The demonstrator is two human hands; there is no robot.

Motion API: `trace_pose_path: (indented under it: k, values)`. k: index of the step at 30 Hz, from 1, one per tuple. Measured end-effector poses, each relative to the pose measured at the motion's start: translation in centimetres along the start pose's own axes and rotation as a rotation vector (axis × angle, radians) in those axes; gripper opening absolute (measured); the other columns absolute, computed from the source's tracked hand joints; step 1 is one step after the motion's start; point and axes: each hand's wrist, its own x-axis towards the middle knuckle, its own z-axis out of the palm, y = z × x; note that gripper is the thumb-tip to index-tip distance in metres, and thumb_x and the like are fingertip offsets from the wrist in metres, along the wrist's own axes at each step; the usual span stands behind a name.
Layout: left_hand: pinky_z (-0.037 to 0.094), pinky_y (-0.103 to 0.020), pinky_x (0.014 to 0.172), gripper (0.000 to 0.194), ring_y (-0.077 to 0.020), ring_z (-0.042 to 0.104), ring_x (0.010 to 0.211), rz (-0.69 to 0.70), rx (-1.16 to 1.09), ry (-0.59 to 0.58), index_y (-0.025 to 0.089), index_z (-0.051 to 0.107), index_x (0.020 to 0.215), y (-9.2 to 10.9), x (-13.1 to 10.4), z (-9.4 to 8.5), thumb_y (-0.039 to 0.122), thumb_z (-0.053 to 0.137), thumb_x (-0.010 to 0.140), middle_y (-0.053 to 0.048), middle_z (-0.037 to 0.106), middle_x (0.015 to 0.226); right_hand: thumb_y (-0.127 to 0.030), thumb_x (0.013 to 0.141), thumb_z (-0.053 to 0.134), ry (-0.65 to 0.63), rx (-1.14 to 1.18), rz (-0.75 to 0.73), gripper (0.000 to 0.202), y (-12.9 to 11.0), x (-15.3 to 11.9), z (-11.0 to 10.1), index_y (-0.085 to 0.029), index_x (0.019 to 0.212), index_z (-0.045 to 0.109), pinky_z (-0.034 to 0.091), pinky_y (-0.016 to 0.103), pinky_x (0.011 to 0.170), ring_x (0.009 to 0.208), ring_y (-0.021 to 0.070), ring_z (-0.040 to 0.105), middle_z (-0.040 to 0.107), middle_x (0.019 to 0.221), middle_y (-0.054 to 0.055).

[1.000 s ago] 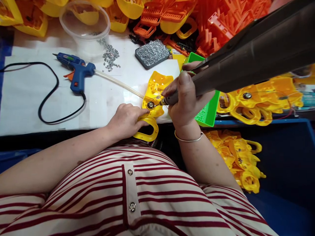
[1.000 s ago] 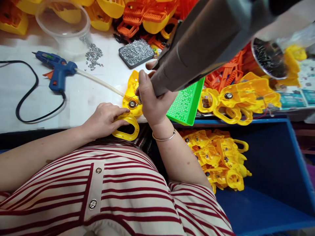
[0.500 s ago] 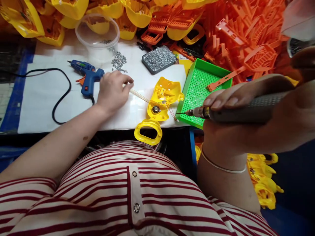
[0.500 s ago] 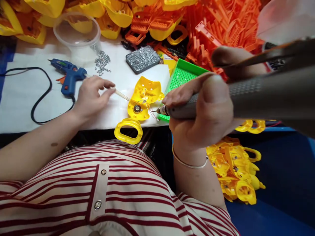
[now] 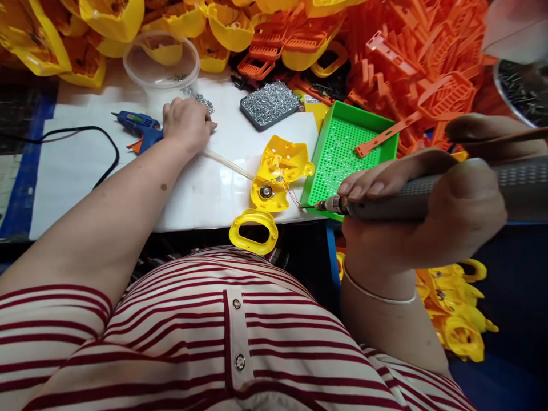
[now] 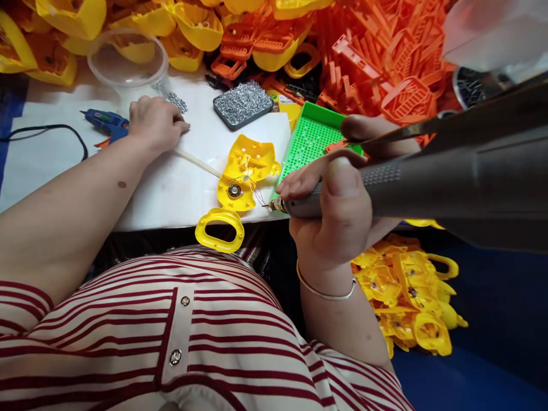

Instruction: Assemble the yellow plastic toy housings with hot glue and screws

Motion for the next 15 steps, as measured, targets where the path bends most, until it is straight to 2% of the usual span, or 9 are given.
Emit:
trace_pose_path:
  k: [5, 8, 10, 12, 14, 15]
  values:
    - [0.026, -0.043, 0.108, 0.014, -0.0277, 0.046, 0.122, -0.031, -0.125, 0.045, 0.023, 0.070, 0.092, -0.2, -1.2, -1.8, 0.034, 0.060, 0.090, -0.006, 0.066, 0.111, -0.032, 0.078, 0.068, -0.049, 0.001, 0.038, 0.015, -0.2, -0.1, 0.7, -0.023, 0.089, 0.071, 0.045, 0.019, 0.041, 0.040, 0.0047, 0.048, 0.050, 0.049, -0.011]
    - [0.034, -0.038, 0.100, 0.011, -0.0173, 0.052, 0.102, -0.070, -0.317, 0.090, 0.022, 0.061, 0.089, -0.2, -1.2, -2.4, 0.032, 0.065, 0.090, 0.001, 0.066, 0.099, -0.031, 0.081, 0.062, -0.018, -0.048, 0.020, 0.012, -0.4, -0.3, 1.0, -0.025, 0.088, 0.070, 0.044, 0.018, 0.041, 0.039, 0.0036, 0.046, 0.045, 0.047, -0.011]
    - [0.040, -0.034, 0.092, 0.023, -0.0105, 0.051, 0.090, -0.033, -0.546, 0.086, 0.023, 0.056, 0.088, -0.3, -1.6, -2.4, 0.037, 0.074, 0.085, 0.007, 0.063, 0.089, -0.028, 0.081, 0.058, 0.017, -0.104, 0.028, 0.013, -0.5, -0.3, 1.1, -0.027, 0.086, 0.070, 0.044, 0.017, 0.041, 0.039, 0.0032, 0.044, 0.043, 0.047, -0.011]
    - [0.043, -0.034, 0.087, 0.033, -0.0096, 0.052, 0.087, 0.056, -0.803, 0.061, 0.024, 0.056, 0.091, -0.3, -3.0, -2.2, 0.043, 0.080, 0.079, 0.009, 0.062, 0.081, -0.028, 0.080, 0.056, 0.035, -0.136, 0.045, 0.015, -0.6, -0.3, 1.2, -0.029, 0.085, 0.070, 0.043, 0.017, 0.041, 0.039, 0.0031, 0.043, 0.044, 0.048, -0.011]
    - [0.046, -0.035, 0.083, 0.035, -0.0141, 0.057, 0.091, 0.135, -0.976, 0.036, 0.024, 0.061, 0.096, 0.2, -5.7, -2.2, 0.043, 0.082, 0.075, 0.005, 0.064, 0.079, -0.029, 0.077, 0.060, 0.026, -0.068, 0.053, 0.013, -0.7, -0.1, 1.3, -0.026, 0.084, 0.070, 0.041, 0.019, 0.037, 0.036, 0.0042, 0.041, 0.043, 0.046, -0.011]
    - [0.049, -0.036, 0.081, 0.035, -0.0165, 0.060, 0.093, 0.142, -1.006, -0.020, 0.024, 0.063, 0.097, 0.6, -7.4, -2.3, 0.044, 0.081, 0.075, 0.003, 0.067, 0.083, -0.030, 0.075, 0.063, 0.029, -0.009, 0.061, 0.012, -0.9, 0.0, 1.3, -0.024, 0.083, 0.069, 0.040, 0.020, 0.033, 0.034, 0.0048, 0.038, 0.042, 0.045, -0.011]
